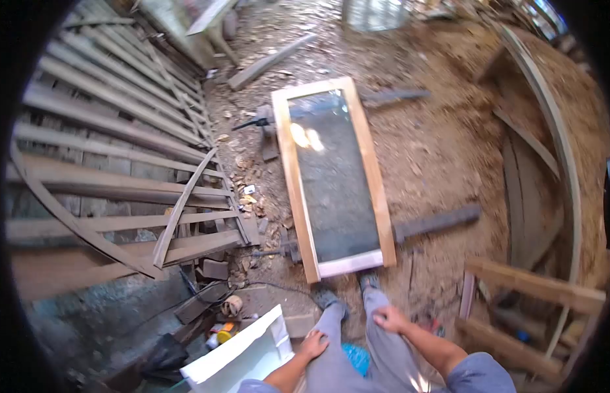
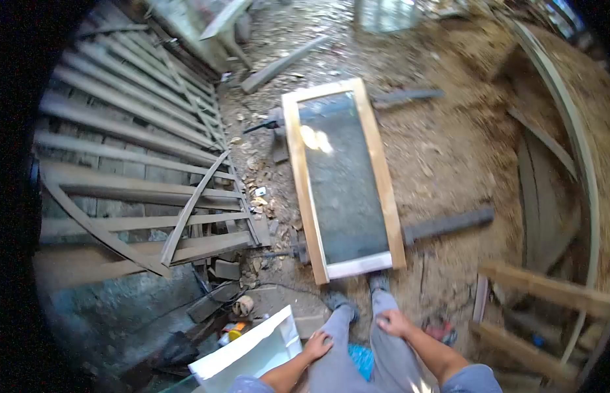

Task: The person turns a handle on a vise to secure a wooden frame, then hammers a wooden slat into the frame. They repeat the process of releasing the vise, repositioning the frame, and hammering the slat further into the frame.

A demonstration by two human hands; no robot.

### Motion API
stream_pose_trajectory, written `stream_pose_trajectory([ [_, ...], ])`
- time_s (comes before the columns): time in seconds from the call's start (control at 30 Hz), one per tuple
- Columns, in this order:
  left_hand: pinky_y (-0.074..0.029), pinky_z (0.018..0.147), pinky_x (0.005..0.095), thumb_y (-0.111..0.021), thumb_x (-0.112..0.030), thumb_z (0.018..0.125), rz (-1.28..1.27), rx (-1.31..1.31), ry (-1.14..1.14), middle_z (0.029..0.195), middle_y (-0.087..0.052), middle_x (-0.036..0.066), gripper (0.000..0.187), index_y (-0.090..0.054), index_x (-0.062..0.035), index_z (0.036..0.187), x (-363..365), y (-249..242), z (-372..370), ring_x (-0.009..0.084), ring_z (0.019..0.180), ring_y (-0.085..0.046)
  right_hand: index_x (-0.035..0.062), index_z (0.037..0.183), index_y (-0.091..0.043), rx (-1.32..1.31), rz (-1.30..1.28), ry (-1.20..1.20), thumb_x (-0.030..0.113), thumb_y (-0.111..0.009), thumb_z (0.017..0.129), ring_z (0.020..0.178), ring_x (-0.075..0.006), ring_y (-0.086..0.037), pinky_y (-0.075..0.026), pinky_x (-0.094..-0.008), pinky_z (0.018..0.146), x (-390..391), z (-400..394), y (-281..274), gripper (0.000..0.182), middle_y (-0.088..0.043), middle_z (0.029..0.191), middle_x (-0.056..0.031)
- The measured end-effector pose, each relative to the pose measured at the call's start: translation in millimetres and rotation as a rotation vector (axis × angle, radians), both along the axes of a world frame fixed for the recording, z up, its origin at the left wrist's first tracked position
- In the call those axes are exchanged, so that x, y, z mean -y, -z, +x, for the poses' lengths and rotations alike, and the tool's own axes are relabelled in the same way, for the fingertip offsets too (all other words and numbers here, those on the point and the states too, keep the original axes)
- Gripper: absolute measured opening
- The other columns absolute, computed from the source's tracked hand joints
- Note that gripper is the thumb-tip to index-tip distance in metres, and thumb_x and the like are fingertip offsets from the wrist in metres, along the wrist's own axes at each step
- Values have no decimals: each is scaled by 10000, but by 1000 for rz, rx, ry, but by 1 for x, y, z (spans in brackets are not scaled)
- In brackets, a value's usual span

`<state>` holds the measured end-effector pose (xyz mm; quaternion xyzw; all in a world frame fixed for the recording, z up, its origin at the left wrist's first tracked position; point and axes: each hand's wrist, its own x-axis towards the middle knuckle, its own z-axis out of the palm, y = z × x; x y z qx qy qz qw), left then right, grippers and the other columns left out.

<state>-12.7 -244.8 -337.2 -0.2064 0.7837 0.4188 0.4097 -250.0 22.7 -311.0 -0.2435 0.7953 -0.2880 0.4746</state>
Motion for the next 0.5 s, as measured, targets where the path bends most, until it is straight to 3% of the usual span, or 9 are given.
stream_pose_trajectory([
  [0.07, -267, 1136, 473, -638, -527, 794, -70, 165, 139, 1488, -341, 172, 686, -489, -155, 1351, -29, -41, -5, 404, 1413, -205, 56, 1142, -669, -62, 173, 377, 369, -621, 836, 1062, -340, -626, -487, -403, 926, 7, 21, -30, 440, -660, 1136, -187],
  [0.1, -228, 1157, 480, -663, -574, 767, -49, 281, 174, 1534, -267, 183, 806, -429, -145, 1408, -37, -75, -23, 421, 1438, -131, 65, 1123, -679, -78, 142, 491, 357, -620, 836, 1043, -352, -631, -487, -403, 924, -5, 33, -13, 414, -670, 1099, -194],
  [0.17, -223, 1159, 478, -718, -591, 701, -121, 232, 293, 1546, -227, 198, 940, -370, -128, 1441, -47, -95, 3, 422, 1441, -127, 78, 1125, -674, -119, 199, 592, 320, -606, 843, 1013, -364, -636, -496, -417, 899, -24, 20, -10, 377, -666, 1089, -207],
  [0.2, -218, 1161, 477, -773, -609, 634, -203, 144, 327, 1559, -186, 213, 1079, -311, -112, 1474, -45, -93, 5, 423, 1444, -123, 79, 1119, -673, -209, 203, 615, 311, -599, 846, 1000, -368, -639, -499, -424, 887, -37, 9, 3, 366, -666, 1079, -212],
  [0.23, -218, 1161, 477, -773, -609, 634, -195, 155, 369, 1559, -186, 213, 1079, -311, -112, 1474, -43, -93, 2, 423, 1444, -123, 64, 1117, -665, -166, 290, 674, 279, -607, 841, 976, -353, -653, -511, -420, 858, -57, 2, 35, 354, -672, 1046, -215],
  [0.3, -234, 1156, 472, -864, -577, 511, -118, 393, -37, 1559, -132, 246, 1260, -243, -101, 1498, -49, -87, -5, 448, 1433, -134, 48, 1117, -654, -100, 432, 753, 252, -612, 837, 952, -338, -668, -519, -415, 835, -105, -11, 122, 350, -679, 1005, -215],
  [0.33, -313, 1121, 444, -901, -527, 468, -160, 314, -67, 1490, -249, 322, 1201, -361, -90, 1448, -56, -72, -3, 449, 1390, -264, 45, 1121, -650, -79, 487, 777, 258, -610, 838, 951, -338, -668, -517, -416, 840, -125, -20, 166, 356, -681, 997, -212],
  [0.4, -355, 1090, 432, -902, -516, 470, -166, 384, -87, 1432, -334, 325, 1110, -448, -84, 1385, -63, -43, -15, 436, 1343, -345, 41, 1106, -653, -87, 573, 854, 263, -596, 845, 937, -349, -668, -517, -428, 842, -153, -41, 234, 347, -682, 984, -219],
  [0.5, -419, 1034, 420, -904, -498, 475, -299, 391, -63, 1319, -480, 306, 929, -596, -75, 1242, -87, -31, -38, 405, 1243, -482, 35, 1205, -582, -89, 741, 858, 275, -566, 868, 1061, -375, -604, -480, -439, 913, -186, -55, 340, 415, -618, 1153, -229],
])
